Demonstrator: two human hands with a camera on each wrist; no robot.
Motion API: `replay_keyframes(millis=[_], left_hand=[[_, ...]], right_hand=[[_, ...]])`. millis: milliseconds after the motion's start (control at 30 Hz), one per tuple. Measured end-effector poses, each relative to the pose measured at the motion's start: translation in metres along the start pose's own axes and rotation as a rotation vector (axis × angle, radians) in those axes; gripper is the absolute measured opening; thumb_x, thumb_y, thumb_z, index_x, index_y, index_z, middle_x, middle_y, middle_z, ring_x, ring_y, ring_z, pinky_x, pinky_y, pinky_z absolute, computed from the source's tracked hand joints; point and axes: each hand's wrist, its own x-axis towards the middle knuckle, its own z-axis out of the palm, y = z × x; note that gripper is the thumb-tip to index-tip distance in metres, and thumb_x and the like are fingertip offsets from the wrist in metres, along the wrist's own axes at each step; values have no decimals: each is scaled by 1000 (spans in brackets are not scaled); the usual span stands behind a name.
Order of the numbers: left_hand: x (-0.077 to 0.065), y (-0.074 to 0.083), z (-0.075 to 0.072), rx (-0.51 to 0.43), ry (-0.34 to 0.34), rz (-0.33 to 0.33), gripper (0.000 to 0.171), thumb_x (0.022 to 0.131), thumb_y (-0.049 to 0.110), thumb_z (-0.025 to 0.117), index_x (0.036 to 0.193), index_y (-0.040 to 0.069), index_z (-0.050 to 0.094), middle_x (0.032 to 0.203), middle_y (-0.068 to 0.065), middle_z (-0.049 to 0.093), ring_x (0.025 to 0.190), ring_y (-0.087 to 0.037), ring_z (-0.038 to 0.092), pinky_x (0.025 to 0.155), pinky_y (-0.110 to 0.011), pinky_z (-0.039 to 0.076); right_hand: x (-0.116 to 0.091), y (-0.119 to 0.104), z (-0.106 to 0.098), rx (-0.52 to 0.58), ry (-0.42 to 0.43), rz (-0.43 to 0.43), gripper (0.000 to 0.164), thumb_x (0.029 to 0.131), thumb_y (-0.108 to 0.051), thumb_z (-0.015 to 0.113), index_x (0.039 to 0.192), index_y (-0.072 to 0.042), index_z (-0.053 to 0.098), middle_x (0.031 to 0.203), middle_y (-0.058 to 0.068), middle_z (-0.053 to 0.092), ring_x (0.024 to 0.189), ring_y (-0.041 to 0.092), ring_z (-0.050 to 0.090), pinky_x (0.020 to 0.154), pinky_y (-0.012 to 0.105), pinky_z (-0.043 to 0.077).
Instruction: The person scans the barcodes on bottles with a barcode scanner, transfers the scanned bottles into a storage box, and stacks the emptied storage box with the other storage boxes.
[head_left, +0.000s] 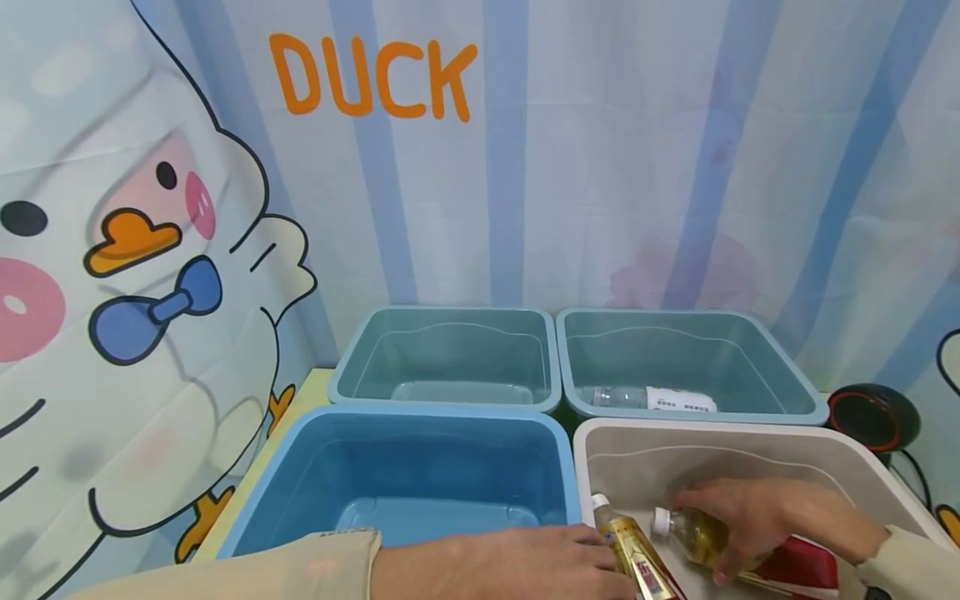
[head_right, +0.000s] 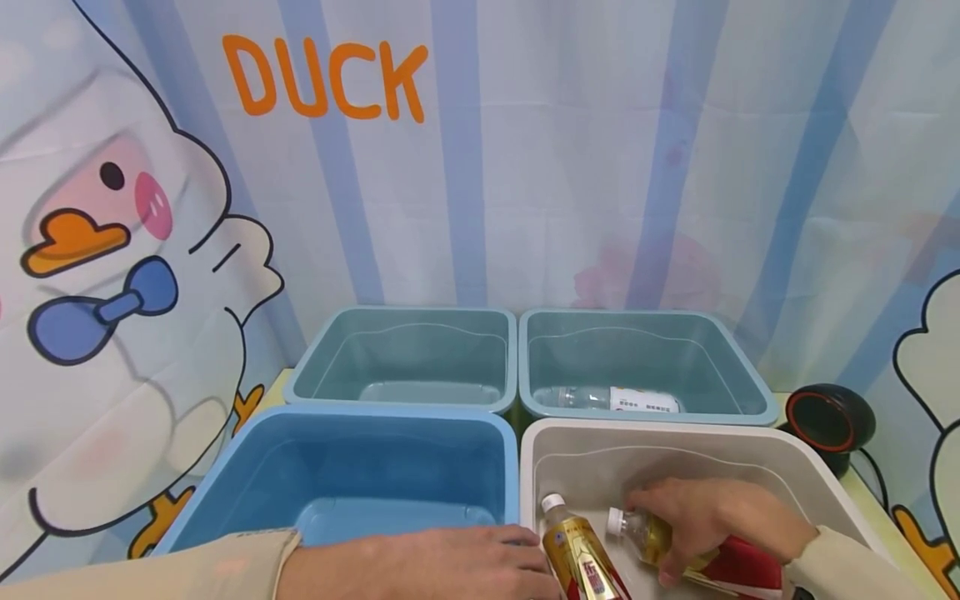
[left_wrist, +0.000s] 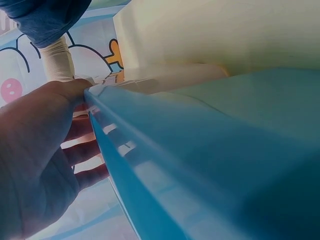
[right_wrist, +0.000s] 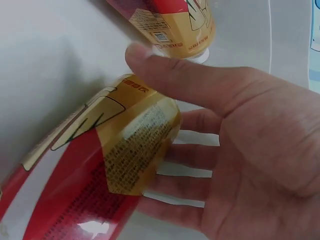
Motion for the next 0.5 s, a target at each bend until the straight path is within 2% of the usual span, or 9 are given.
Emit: replay_keyframes(millis=[233, 500], left_hand=[[0, 0, -1, 5, -2, -15, 52, 102, 43, 67, 148, 22, 57, 144, 14, 58, 131, 4, 47, 113, -13, 27], [1, 1, 0, 46, -15, -2, 51, 103, 44, 64, 149, 24, 56, 146, 14, 57, 133, 3, 46, 114, -14, 25]], right_hand=[[3, 3, 2, 16, -2, 4, 66, 75, -30, 94, 132, -26, 63, 120, -7, 64, 103, 20, 57, 103, 65, 46], [5, 4, 5, 23, -16, 10, 63, 77, -31, 92, 133, -26, 63, 118, -10, 64, 102, 18, 57, 104, 62, 47]])
